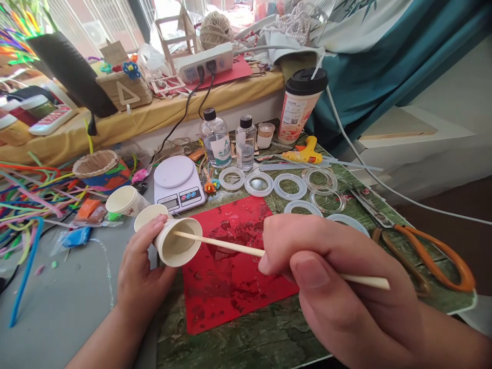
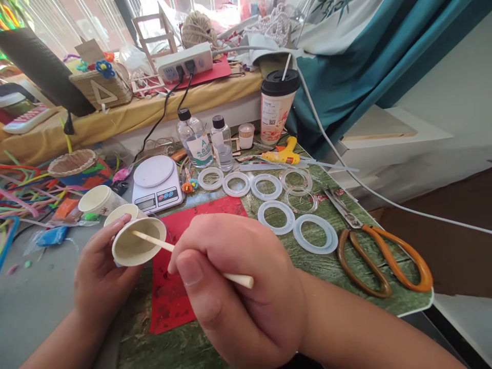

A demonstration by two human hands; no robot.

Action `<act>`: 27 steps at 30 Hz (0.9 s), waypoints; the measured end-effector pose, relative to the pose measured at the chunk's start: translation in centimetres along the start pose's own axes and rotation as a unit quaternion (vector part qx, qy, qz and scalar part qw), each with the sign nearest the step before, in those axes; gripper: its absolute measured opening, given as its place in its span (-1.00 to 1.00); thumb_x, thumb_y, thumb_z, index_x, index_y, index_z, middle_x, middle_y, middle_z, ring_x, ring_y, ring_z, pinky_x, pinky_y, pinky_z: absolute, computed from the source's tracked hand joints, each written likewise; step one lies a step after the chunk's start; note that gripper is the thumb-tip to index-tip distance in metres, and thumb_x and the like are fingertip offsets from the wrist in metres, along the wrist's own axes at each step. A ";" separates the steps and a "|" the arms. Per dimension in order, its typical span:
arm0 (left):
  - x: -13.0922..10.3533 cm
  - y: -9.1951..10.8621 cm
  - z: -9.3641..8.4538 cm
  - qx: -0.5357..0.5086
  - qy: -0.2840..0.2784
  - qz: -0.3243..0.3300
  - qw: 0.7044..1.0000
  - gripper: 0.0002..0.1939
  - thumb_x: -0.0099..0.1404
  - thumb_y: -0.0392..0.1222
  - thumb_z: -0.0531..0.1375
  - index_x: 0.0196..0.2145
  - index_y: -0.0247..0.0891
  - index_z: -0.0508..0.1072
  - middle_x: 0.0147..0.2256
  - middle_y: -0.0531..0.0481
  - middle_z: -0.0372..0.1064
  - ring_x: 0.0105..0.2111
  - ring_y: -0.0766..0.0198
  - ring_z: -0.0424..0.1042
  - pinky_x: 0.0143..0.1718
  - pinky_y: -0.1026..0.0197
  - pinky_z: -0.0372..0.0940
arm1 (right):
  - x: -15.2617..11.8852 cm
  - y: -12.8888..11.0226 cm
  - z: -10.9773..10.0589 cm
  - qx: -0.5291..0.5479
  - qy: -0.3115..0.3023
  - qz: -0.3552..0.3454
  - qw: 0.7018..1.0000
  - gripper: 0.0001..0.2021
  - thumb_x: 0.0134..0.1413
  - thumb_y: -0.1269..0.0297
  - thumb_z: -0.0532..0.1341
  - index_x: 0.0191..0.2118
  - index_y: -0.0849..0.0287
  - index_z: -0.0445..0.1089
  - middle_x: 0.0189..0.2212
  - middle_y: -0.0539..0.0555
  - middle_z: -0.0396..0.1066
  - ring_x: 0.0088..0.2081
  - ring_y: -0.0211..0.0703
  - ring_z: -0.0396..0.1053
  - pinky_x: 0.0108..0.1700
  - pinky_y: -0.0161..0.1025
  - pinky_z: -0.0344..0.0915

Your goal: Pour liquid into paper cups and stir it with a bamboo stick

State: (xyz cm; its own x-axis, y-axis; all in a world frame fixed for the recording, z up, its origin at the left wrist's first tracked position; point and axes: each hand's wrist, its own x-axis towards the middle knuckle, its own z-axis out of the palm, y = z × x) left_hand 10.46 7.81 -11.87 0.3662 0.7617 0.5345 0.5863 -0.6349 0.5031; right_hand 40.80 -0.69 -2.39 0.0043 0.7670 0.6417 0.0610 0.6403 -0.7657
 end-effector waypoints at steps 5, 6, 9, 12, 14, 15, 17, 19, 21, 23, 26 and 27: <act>0.3 0.5 0.0 -0.003 0.016 0.011 1.000 -0.21 0.33 -0.26 0.48 0.43 0.06 0.38 0.35 -0.14 0.52 0.37 -0.16 0.52 0.45 -0.37 0.41 | 0.2 -0.1 0.3 -0.040 -0.091 0.029 0.995 -0.87 0.50 0.43 0.21 -0.17 0.08 0.39 -0.36 -0.03 0.42 -0.38 -0.23 0.37 -0.32 -0.26 0.38; 0.3 0.6 0.0 -0.004 0.014 0.007 1.000 -0.22 0.33 -0.25 0.48 0.42 0.05 0.39 0.36 -0.14 0.52 0.37 -0.16 0.52 0.45 -0.38 0.41 | 0.2 -0.1 0.4 -0.043 -0.109 0.014 0.993 -0.86 0.48 0.44 0.22 -0.19 0.08 0.38 -0.37 -0.04 0.41 -0.38 -0.24 0.36 -0.32 -0.27 0.37; 0.3 0.5 -0.1 0.004 0.011 -0.012 1.000 -0.23 0.33 -0.25 0.48 0.41 0.02 0.38 0.37 -0.18 0.50 0.39 -0.16 0.50 0.46 -0.38 0.40 | 0.1 0.1 0.5 -0.043 -0.116 0.009 0.992 -0.86 0.47 0.45 0.22 -0.20 0.10 0.37 -0.37 -0.04 0.41 -0.38 -0.26 0.34 -0.31 -0.29 0.36; 0.1 0.3 -0.1 0.007 0.013 -0.007 1.000 -0.22 0.33 -0.24 0.49 0.42 0.01 0.38 0.37 -0.19 0.50 0.39 -0.15 0.51 0.45 -0.36 0.41 | -0.1 0.2 0.5 -0.040 -0.079 0.019 0.996 -0.87 0.50 0.43 0.21 -0.17 0.08 0.38 -0.35 -0.03 0.43 -0.37 -0.24 0.37 -0.31 -0.27 0.37; 0.0 0.2 0.0 0.004 0.015 -0.001 1.000 -0.20 0.32 -0.24 0.49 0.43 0.03 0.37 0.38 -0.18 0.50 0.39 -0.15 0.50 0.45 -0.36 0.41 | -0.2 0.2 0.6 -0.045 -0.077 0.021 0.996 -0.86 0.49 0.43 0.21 -0.18 0.06 0.36 -0.37 -0.04 0.41 -0.40 -0.25 0.35 -0.35 -0.26 0.35; -0.1 0.2 0.0 0.003 0.015 -0.002 1.000 -0.19 0.32 -0.24 0.49 0.44 0.04 0.37 0.38 -0.17 0.49 0.40 -0.15 0.49 0.45 -0.36 0.41 | -0.1 0.2 0.6 -0.050 -0.082 0.023 0.995 -0.85 0.48 0.44 0.21 -0.19 0.05 0.35 -0.38 -0.05 0.39 -0.41 -0.25 0.33 -0.36 -0.26 0.34; -0.1 0.1 0.0 0.004 0.014 -0.006 1.000 -0.18 0.32 -0.25 0.49 0.45 0.06 0.36 0.39 -0.17 0.48 0.41 -0.15 0.48 0.46 -0.36 0.40 | -0.1 0.1 0.6 -0.057 -0.092 0.030 0.994 -0.82 0.45 0.46 0.21 -0.23 0.05 0.34 -0.40 -0.05 0.39 -0.43 -0.26 0.33 -0.37 -0.26 0.33; -0.1 0.1 -0.1 0.003 0.013 -0.008 1.000 -0.17 0.32 -0.25 0.49 0.46 0.06 0.36 0.39 -0.17 0.48 0.40 -0.15 0.49 0.46 -0.34 0.40 | -0.1 0.0 0.6 -0.053 -0.080 0.036 0.995 -0.81 0.45 0.46 0.21 -0.24 0.05 0.34 -0.39 -0.04 0.42 -0.41 -0.25 0.35 -0.35 -0.26 0.35; 0.0 0.2 -0.1 0.002 0.012 -0.008 1.000 -0.18 0.32 -0.25 0.49 0.45 0.04 0.36 0.39 -0.18 0.48 0.39 -0.14 0.50 0.44 -0.33 0.42 | 0.0 0.0 0.6 -0.041 -0.073 0.034 0.996 -0.83 0.46 0.45 0.22 -0.22 0.05 0.35 -0.38 -0.03 0.42 -0.39 -0.24 0.37 -0.34 -0.25 0.37; 0.1 0.3 -0.2 0.003 0.011 -0.006 1.000 -0.19 0.31 -0.25 0.50 0.44 0.02 0.38 0.37 -0.19 0.50 0.38 -0.14 0.52 0.43 -0.32 0.43 | 0.1 0.0 0.6 -0.030 -0.082 0.025 0.996 -0.84 0.45 0.47 0.22 -0.20 0.06 0.35 -0.39 -0.04 0.40 -0.41 -0.24 0.34 -0.36 -0.26 0.35; 0.2 0.5 -0.2 0.000 0.010 -0.010 1.000 -0.20 0.30 -0.25 0.50 0.42 -0.02 0.39 0.36 -0.22 0.51 0.36 -0.16 0.53 0.43 -0.33 0.43 | 0.3 0.1 0.6 -0.037 -0.100 0.022 0.994 -0.82 0.42 0.48 0.21 -0.23 0.05 0.32 -0.41 -0.06 0.36 -0.43 -0.26 0.31 -0.38 -0.26 0.32; 0.2 0.5 -0.2 -0.004 0.009 -0.012 1.000 -0.21 0.31 -0.24 0.50 0.42 -0.03 0.39 0.36 -0.23 0.51 0.36 -0.17 0.53 0.42 -0.33 0.43 | 0.3 0.1 0.5 -0.044 -0.101 0.027 0.994 -0.81 0.42 0.48 0.20 -0.25 0.05 0.30 -0.41 -0.05 0.36 -0.43 -0.26 0.31 -0.38 -0.25 0.32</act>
State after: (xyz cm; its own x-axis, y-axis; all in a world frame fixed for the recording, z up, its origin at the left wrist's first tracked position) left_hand 10.71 7.63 -11.33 0.3391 0.7747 0.5337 0.5892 -0.6172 0.5215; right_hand 40.27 -0.34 -2.27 -0.1895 0.7986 0.5712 0.1541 0.5987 -0.7860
